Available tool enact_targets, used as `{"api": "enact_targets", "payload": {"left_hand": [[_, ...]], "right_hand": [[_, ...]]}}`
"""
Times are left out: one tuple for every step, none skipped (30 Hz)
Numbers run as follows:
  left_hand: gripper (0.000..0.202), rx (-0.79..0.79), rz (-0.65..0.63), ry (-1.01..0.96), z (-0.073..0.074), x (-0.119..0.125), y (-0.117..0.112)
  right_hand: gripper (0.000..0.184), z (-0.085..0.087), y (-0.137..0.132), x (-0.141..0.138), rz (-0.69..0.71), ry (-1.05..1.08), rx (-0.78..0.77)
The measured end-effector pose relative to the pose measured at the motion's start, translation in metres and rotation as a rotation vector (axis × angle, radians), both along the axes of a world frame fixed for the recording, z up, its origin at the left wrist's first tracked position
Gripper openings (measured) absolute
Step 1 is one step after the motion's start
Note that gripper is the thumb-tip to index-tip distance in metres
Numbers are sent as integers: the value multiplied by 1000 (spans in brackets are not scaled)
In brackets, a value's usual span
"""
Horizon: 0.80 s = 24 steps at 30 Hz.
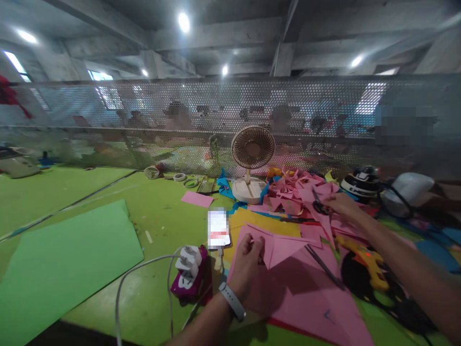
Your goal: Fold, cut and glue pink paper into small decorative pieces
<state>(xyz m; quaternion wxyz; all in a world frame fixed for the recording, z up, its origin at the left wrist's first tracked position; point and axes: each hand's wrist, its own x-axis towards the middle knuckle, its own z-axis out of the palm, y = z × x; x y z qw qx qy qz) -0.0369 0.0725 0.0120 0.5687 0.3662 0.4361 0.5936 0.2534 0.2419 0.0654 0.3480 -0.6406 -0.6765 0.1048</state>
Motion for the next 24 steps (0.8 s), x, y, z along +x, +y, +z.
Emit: {"api": "enact_targets", "payload": {"left_hand": [[37,11,-13,-7,1,-1,1],[37,10,-10,-14,2,-2,2],[37,-2,-18,-9,4,-3,3],[37,-8,-21,2,7,-4,3],[37,-6,-25,15,10,-5,3],[36,8,-44,36,13,-5,3],[34,35,-65,52,16,-6,2],[33,51,-90,65,20,-6,2],[34,50,-145,88,22,-5,1],[35,50,-204,111,24,-5,0],[36,48,-263,126,25,-4,-1],[36,45,-314,141,26,-4,-1],[37,43,-341,155,26,-3,-2],[37,41,-349,170,25,-2,-2],[36,42,-338,186,25,-1,-3],[36,48,-318,202,24,-1,-3],[34,59,-299,215,24,-1,-4],[33,73,-286,222,24,0,-5],[31,85,-280,223,25,0,-6],[29,88,-272,218,26,0,-8],[28,81,-259,211,27,1,-9],[28,66,-243,203,28,1,-10],[28,47,-224,192,28,1,-10],[29,27,-204,178,29,2,-11]], "right_hand": [[23,0,-5,-1,23,-15,-18],[23,1,-11,-2,42,-24,-27],[27,0,-20,-4,67,-30,-31],[34,-1,-32,-7,96,-33,-20],[42,-2,-45,-10,130,-35,-12],[50,-4,-61,-14,189,-36,2],[54,-7,-77,-18,307,-31,65],[57,-9,-95,-23,441,-54,102],[58,-11,-112,-29,528,-96,153],[57,-13,-129,-35,585,-155,192],[57,-15,-144,-41,644,-222,222],[56,-16,-157,-46,697,-282,245],[55,-18,-168,-52,741,-339,249],[54,-19,-177,-57,773,-386,275],[55,-20,-183,-61,789,-426,297],[55,-22,-188,-65,785,-452,317],[54,-24,-191,-68,771,-472,341],[53,-26,-192,-71,745,-487,369],[51,-28,-193,-73,712,-499,401],[48,-30,-192,-74,678,-515,436],[46,-32,-192,-76,641,-535,480],[44,-33,-191,-77,598,-558,524],[43,-35,-191,-78,550,-581,561],[43,-36,-191,-80,508,-605,588]]}}
